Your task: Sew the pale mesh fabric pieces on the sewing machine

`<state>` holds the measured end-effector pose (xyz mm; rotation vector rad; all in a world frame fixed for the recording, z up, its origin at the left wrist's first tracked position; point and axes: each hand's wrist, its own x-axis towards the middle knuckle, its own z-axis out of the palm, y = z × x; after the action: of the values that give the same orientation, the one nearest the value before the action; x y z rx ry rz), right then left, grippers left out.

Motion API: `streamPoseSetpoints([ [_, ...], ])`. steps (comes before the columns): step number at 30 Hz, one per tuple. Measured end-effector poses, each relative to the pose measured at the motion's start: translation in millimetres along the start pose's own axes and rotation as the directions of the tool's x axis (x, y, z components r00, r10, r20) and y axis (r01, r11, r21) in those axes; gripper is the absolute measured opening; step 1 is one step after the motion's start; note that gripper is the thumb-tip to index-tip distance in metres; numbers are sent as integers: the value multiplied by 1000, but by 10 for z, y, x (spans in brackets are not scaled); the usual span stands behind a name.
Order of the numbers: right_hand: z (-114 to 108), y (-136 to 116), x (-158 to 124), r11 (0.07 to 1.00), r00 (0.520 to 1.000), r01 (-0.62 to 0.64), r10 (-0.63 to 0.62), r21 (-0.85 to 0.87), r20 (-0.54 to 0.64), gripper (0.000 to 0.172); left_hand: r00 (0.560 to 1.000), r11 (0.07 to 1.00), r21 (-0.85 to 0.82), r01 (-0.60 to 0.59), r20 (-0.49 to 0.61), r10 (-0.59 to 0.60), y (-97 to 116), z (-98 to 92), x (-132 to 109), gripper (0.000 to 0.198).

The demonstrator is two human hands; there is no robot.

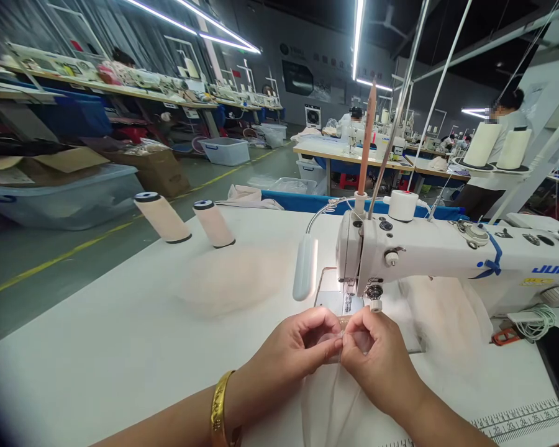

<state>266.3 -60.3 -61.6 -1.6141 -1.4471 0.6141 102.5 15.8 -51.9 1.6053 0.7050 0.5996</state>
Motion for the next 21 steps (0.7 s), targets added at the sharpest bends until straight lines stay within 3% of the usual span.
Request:
streamPoseSetpoints([
  [6,39,47,4,998,999,-36,35,-60,-20,10,991,946,307,-101,-56,124,-15,-25,22,16],
  [9,75,83,23,994,999,-39,37,-98,-16,10,991,892,444,-87,-56,124,-47,-15,58,13],
  [12,110,110,66,983,1000,-30,29,-182,-7,8,991,804,594,-36,-81,105,-112,13,87,17],
  [15,145,131,115,947,1000,6,-6,-321,2,13,983,695,718,-41,-96,158,-173,38,88,20],
  [18,172,147,144,912,1000,12,-13,-411,1,19,954,609,784,-119,-80,289,-204,42,59,8],
  [21,175,152,154,902,1000,-6,2,-431,-10,22,880,463,835,-296,50,472,-227,31,20,18],
])
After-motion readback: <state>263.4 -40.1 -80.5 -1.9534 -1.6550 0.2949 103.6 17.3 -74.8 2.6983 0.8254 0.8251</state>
